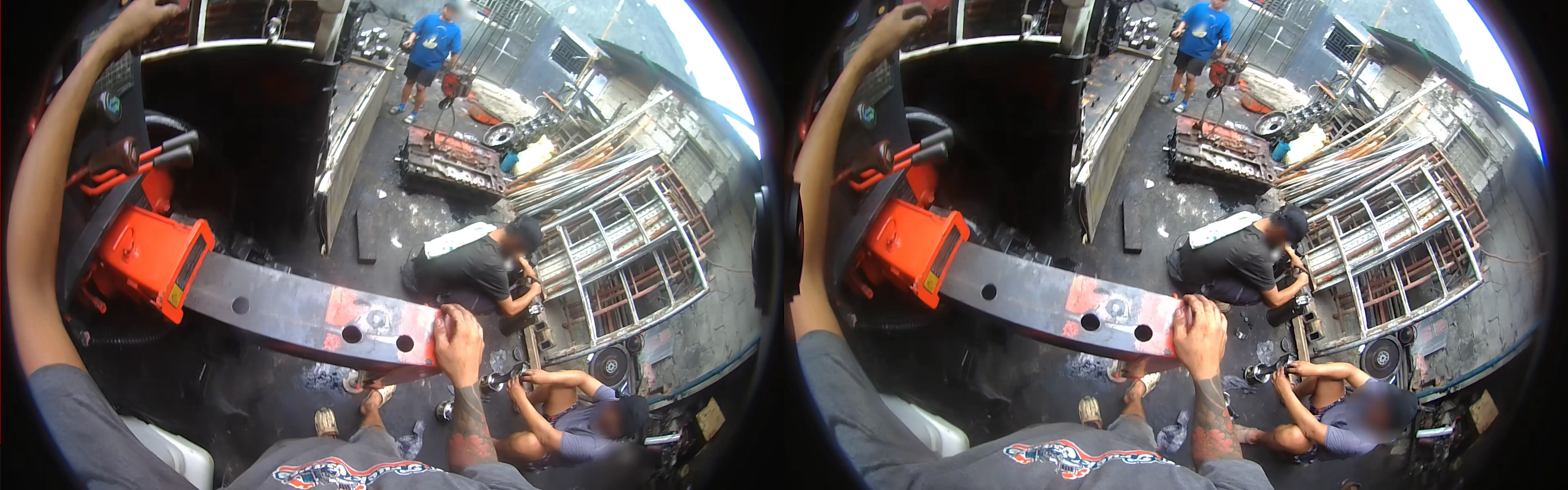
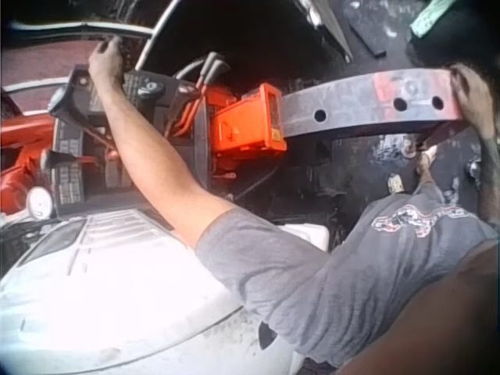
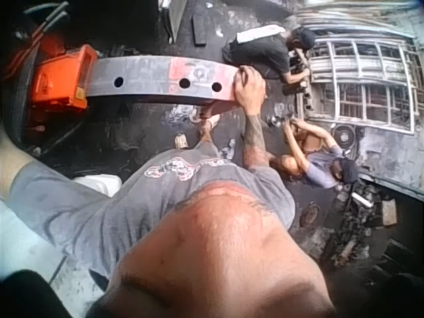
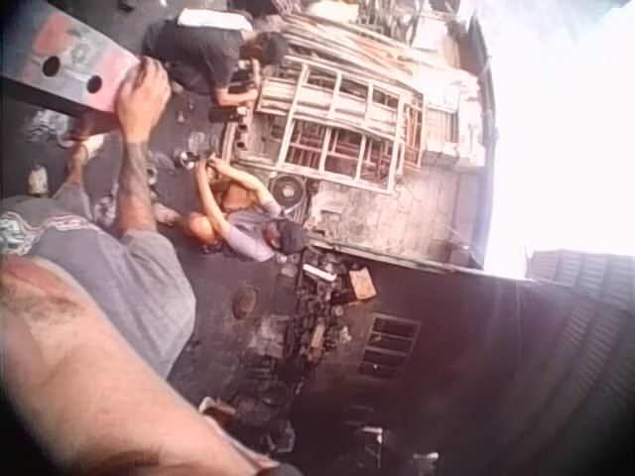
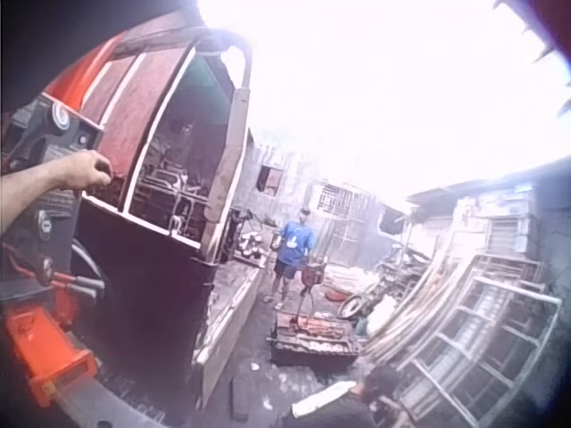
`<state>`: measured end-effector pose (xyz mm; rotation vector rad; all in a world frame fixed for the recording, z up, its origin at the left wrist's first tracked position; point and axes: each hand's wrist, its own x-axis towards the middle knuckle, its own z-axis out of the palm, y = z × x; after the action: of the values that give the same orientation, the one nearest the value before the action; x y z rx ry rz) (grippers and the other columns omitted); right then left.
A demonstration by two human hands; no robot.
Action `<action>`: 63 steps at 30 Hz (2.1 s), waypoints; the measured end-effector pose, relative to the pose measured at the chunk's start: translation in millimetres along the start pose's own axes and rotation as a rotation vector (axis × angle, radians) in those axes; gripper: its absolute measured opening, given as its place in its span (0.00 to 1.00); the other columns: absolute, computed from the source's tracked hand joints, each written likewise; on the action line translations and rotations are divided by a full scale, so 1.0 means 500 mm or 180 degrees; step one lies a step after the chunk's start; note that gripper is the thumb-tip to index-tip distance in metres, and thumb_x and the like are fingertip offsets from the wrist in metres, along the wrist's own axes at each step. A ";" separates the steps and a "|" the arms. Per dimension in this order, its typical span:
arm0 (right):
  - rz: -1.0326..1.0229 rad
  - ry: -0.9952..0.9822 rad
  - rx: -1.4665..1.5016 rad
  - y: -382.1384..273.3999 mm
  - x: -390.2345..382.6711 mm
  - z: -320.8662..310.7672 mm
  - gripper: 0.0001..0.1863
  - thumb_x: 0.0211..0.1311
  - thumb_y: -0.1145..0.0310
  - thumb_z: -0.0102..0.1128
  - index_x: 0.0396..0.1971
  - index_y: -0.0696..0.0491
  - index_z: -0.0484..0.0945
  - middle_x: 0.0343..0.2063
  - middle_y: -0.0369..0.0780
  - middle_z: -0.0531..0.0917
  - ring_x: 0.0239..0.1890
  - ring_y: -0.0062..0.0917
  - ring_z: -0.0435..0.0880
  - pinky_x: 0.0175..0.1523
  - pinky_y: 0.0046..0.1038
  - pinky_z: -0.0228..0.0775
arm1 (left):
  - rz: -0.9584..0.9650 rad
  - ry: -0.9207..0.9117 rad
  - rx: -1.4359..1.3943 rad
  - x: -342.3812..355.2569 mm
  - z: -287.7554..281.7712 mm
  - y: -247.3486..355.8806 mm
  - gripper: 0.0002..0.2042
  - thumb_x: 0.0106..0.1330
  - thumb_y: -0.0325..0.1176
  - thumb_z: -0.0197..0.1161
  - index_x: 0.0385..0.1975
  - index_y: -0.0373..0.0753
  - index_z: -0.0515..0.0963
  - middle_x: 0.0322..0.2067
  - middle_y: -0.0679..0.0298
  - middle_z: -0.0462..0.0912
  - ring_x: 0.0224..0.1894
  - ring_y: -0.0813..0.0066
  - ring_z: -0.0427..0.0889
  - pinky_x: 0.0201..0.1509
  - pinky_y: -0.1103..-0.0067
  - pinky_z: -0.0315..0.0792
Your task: Operating the hydraulic control levers on a truck-mounted crane to move engine blocks.
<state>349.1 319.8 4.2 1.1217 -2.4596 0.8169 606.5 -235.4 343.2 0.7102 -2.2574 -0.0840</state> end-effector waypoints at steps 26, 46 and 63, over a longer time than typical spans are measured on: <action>-0.0084 0.0093 -0.0203 0.012 -0.005 0.010 0.16 0.61 0.60 0.59 0.45 0.51 0.81 0.46 0.41 0.83 0.52 0.37 0.80 0.58 0.41 0.67 | -0.0629 -0.0239 -0.0147 -0.016 -0.021 0.054 0.13 0.62 0.34 0.58 0.34 0.28 0.81 0.20 0.53 0.83 0.17 0.67 0.82 0.24 0.71 0.78; 0.0048 0.0064 0.0174 0.024 0.000 0.008 0.14 0.61 0.66 0.59 0.45 0.55 0.79 0.47 0.43 0.82 0.53 0.39 0.78 0.59 0.40 0.65 | -0.1075 -0.0497 0.0903 -0.023 -0.036 0.104 0.19 0.64 0.42 0.55 0.50 0.42 0.83 0.41 0.50 0.87 0.37 0.60 0.88 0.47 0.68 0.81; -0.0114 0.0172 -0.0265 0.026 -0.004 0.018 0.17 0.62 0.59 0.57 0.47 0.52 0.79 0.45 0.43 0.80 0.51 0.38 0.77 0.56 0.43 0.64 | 0.2569 0.0065 0.2128 -0.230 -0.006 0.175 0.04 0.63 0.30 0.60 0.32 0.37 0.77 0.26 0.59 0.77 0.36 0.60 0.81 0.67 0.63 0.66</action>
<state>339.9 322.2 -8.5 1.0964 -2.3989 0.7179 632.4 -102.1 294.4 0.0571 -2.3796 1.0877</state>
